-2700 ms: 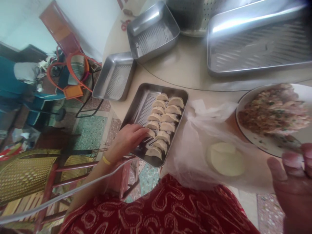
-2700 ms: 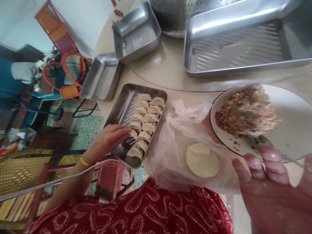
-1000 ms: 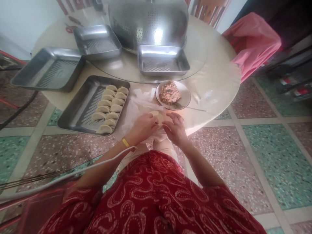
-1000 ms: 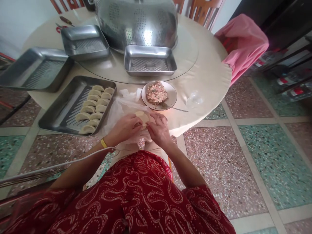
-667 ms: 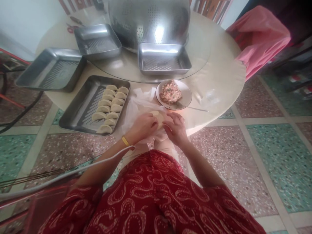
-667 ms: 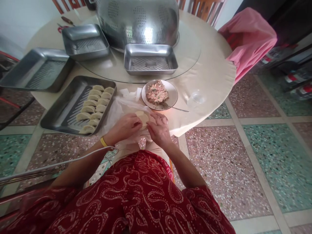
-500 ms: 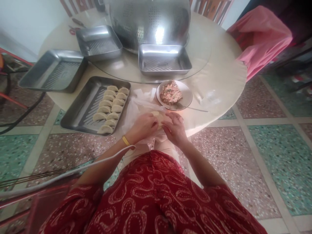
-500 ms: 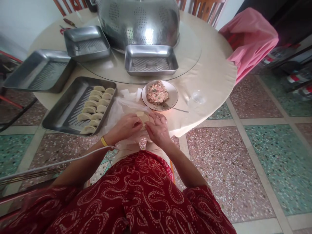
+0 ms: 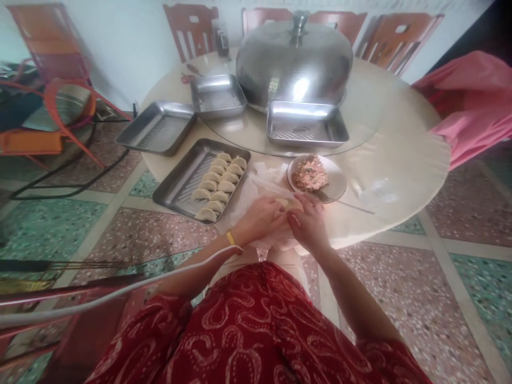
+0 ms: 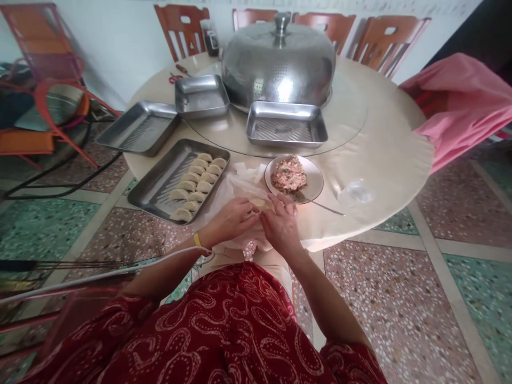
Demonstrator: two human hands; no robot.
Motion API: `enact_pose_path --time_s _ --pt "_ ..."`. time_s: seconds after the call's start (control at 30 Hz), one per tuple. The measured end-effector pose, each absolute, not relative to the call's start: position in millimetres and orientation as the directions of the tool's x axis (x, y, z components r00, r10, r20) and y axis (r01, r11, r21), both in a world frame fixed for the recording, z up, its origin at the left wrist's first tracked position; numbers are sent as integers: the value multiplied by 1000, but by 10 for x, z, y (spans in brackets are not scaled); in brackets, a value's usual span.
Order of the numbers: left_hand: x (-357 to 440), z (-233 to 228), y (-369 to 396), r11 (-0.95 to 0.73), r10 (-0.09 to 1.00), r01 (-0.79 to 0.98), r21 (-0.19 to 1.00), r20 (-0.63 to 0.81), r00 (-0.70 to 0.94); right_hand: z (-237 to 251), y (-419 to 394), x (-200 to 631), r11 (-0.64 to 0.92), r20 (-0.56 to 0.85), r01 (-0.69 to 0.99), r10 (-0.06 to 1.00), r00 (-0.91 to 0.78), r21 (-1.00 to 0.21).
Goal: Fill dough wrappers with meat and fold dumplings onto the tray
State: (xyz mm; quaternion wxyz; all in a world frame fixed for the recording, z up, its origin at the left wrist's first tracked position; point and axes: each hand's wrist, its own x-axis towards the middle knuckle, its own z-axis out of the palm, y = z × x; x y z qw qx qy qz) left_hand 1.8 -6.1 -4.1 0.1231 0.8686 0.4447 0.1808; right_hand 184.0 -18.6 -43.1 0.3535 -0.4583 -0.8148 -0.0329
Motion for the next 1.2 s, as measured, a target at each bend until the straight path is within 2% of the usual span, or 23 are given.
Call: enact_pose_path --time_s 0.33,0.4,0.47,0.5,0.57,0.6,0.7,0.8,0.93,1.07,1.2 --pt "-37 -25 -48 -490 871 741 459 271 409 -355 67 1855 634 610 687 714 -344 -354" --pt "-60 29 -90 -479 877 692 540 334 346 -312 137 1856 641 618 661 714 -328 -390" --pt "-71 69 -180 -439 896 531 725 397 199 -222 216 1854 627 626 655 724 -290 -421" --pt "-63 78 -234 -388 920 383 838 374 114 -158 256 1851 616 629 657 729 -269 -433" --pt "-13 74 -333 -129 991 -12 992 130 37 -3 315 1837 603 635 669 732 -247 -434" --pt "29 67 -366 15 998 -189 982 -3 66 80 327 1824 600 638 678 730 -247 -424" --pt "181 77 -373 260 957 -369 892 -186 224 287 242 1769 623 647 706 697 -307 -336" --pt "294 179 -298 445 895 -565 695 -313 319 347 -32 1730 652 658 728 646 -388 -211" --pt "364 340 -275 488 873 -713 503 -298 387 220 -486 1806 640 669 766 596 -445 -60" --pt "420 380 -352 556 831 -719 416 -272 485 65 -791 1955 607 690 791 607 -394 -83" --pt "468 372 -390 584 809 -766 269 -271 522 -41 -910 2094 610 702 783 610 -368 -120"
